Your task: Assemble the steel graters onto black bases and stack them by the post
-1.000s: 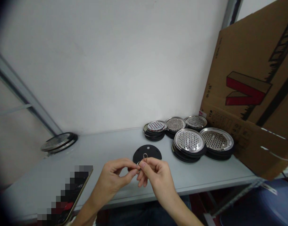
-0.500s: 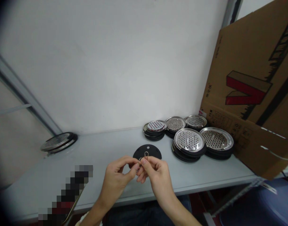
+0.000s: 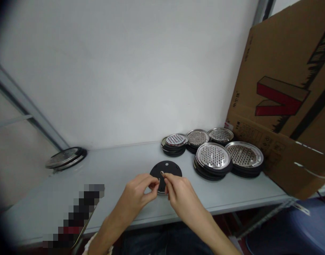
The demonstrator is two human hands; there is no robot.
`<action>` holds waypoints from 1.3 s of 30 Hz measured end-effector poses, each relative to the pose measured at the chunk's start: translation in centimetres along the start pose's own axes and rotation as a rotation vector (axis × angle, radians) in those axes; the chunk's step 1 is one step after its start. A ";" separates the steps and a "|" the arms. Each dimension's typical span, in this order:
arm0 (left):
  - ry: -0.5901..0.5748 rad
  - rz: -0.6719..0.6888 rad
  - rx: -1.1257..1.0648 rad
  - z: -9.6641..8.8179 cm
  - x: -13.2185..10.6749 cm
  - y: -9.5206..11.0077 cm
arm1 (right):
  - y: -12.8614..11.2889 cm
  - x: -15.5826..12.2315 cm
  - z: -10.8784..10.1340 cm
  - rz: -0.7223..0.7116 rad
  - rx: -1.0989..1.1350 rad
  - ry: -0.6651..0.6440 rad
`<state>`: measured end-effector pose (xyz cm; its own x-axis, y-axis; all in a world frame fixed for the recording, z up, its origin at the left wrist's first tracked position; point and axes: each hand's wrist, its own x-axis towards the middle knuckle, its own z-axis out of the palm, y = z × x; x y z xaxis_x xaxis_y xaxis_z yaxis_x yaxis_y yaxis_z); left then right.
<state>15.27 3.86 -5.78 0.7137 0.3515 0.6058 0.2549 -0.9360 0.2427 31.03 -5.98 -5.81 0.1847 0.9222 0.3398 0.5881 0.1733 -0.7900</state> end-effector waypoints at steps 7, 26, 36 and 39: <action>-0.003 0.080 0.054 0.2 0.0 0.4 | -1.3 -0.4 -0.1 -0.047 -0.125 -0.007; 0.034 0.126 0.199 0.5 -0.1 0.2 | -0.4 -0.4 0.1 -0.093 -0.283 0.004; 0.020 -0.231 -0.525 -0.2 1.0 0.4 | -1.1 0.0 -1.6 -0.054 -0.032 0.010; 0.079 -0.310 -0.487 0.0 0.9 0.3 | -0.7 -0.3 -1.2 -0.148 -0.103 0.003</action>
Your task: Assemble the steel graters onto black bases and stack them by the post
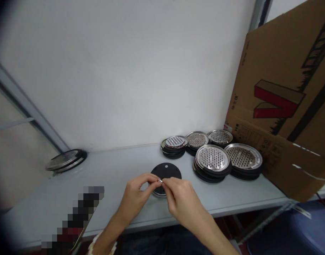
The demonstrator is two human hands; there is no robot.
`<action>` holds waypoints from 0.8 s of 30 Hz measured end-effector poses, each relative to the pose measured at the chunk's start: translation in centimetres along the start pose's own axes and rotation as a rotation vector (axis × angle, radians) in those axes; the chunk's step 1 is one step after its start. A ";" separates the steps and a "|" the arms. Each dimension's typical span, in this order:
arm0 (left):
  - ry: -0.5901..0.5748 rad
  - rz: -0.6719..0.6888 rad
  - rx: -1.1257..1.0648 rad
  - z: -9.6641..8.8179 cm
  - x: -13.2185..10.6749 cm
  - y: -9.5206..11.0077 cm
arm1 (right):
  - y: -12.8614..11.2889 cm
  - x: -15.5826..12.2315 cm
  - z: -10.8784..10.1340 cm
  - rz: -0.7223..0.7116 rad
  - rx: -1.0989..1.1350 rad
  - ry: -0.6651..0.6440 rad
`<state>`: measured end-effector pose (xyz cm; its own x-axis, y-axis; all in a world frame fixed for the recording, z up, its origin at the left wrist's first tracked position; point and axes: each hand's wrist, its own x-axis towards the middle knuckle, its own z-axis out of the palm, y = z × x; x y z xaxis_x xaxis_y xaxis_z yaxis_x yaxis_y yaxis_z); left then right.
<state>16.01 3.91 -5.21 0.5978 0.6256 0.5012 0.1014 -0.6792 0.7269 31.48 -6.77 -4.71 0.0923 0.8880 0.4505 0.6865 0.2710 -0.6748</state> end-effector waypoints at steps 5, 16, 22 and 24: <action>-0.069 -0.008 -0.019 -0.6 0.3 0.2 | 0.7 -0.1 0.0 -0.021 -0.027 0.022; -0.108 0.020 -0.023 -0.3 0.1 -0.5 | 0.9 -0.2 -0.1 -0.062 -0.164 -0.004; -0.119 0.028 -0.125 -0.6 0.1 -1.0 | -0.3 -0.6 -0.7 -0.105 -0.178 -0.068; -0.076 0.001 -0.112 -0.4 0.0 -1.0 | -0.5 -0.7 -0.6 -0.119 -0.214 -0.068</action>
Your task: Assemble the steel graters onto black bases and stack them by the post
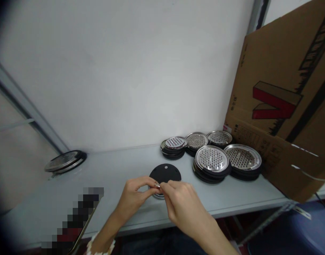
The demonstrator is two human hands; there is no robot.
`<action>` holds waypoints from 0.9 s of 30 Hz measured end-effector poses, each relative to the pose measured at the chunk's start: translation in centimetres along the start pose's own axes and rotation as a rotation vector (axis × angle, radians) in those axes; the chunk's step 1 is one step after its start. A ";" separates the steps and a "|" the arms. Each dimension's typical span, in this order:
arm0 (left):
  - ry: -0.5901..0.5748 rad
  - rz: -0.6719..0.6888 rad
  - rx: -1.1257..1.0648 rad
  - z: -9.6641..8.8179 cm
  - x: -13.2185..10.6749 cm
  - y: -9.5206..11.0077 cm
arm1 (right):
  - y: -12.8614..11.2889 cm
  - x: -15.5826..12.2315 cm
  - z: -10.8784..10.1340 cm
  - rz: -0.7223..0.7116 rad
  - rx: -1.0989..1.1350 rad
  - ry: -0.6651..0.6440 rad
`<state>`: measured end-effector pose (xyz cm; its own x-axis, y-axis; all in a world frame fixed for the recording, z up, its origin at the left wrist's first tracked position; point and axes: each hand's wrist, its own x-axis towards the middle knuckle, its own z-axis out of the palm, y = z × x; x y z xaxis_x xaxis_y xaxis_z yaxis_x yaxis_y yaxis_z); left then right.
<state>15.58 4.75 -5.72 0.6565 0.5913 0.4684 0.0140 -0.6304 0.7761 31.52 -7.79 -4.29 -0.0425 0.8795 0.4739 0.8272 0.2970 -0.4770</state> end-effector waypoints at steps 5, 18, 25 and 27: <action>0.041 -0.060 0.008 0.1 0.1 0.7 | 0.3 0.1 0.0 0.013 -0.012 0.015; -0.040 -0.029 0.070 -0.6 0.0 0.1 | 0.4 0.1 -0.1 0.026 0.025 0.015; 0.024 0.059 0.088 0.1 0.0 0.9 | 0.8 0.2 -0.3 0.049 0.011 0.001; -0.027 0.075 0.062 -0.2 0.1 1.0 | 0.9 0.2 -0.7 0.068 0.020 -0.005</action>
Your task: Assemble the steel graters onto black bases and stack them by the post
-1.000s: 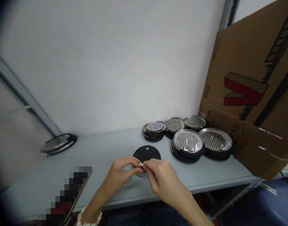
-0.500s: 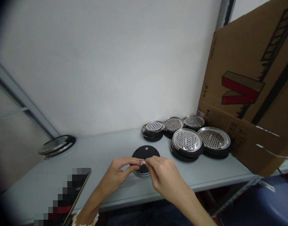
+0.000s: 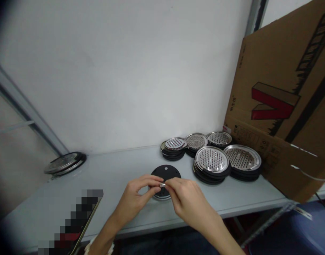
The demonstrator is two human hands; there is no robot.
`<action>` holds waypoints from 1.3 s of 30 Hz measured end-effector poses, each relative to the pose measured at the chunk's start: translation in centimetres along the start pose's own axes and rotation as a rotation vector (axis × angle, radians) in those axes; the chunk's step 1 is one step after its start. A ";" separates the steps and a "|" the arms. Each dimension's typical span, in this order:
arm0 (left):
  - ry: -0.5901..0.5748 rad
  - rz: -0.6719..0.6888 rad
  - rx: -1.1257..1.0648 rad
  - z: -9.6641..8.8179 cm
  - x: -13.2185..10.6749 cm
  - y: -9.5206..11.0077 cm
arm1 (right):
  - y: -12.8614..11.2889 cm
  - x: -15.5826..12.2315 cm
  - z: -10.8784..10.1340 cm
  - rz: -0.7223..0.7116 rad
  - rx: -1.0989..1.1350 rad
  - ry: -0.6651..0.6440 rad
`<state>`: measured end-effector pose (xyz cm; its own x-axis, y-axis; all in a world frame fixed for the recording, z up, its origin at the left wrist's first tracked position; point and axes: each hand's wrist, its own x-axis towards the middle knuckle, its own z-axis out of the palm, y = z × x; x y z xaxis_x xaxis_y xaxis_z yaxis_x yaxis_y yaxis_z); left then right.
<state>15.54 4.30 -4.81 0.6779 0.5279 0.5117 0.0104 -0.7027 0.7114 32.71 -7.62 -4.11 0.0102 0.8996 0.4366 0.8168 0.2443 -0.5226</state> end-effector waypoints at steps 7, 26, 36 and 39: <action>-0.029 0.066 -0.047 -0.8 0.0 -0.3 | -0.4 -0.1 -0.7 0.033 0.039 -0.003; -0.026 -0.025 -0.019 -0.5 0.0 0.3 | 0.1 -0.2 0.6 -0.030 -0.048 0.071; 0.098 -0.072 0.007 -0.5 0.1 0.5 | -0.5 0.2 1.0 0.006 0.085 0.005; 0.034 -0.112 0.000 -0.6 0.2 1.0 | -0.5 0.4 1.2 0.068 0.179 -0.002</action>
<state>15.24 3.95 -3.75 0.6473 0.6189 0.4450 0.0842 -0.6383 0.7652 31.61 -7.00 -4.55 0.0607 0.9168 0.3946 0.6985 0.2434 -0.6729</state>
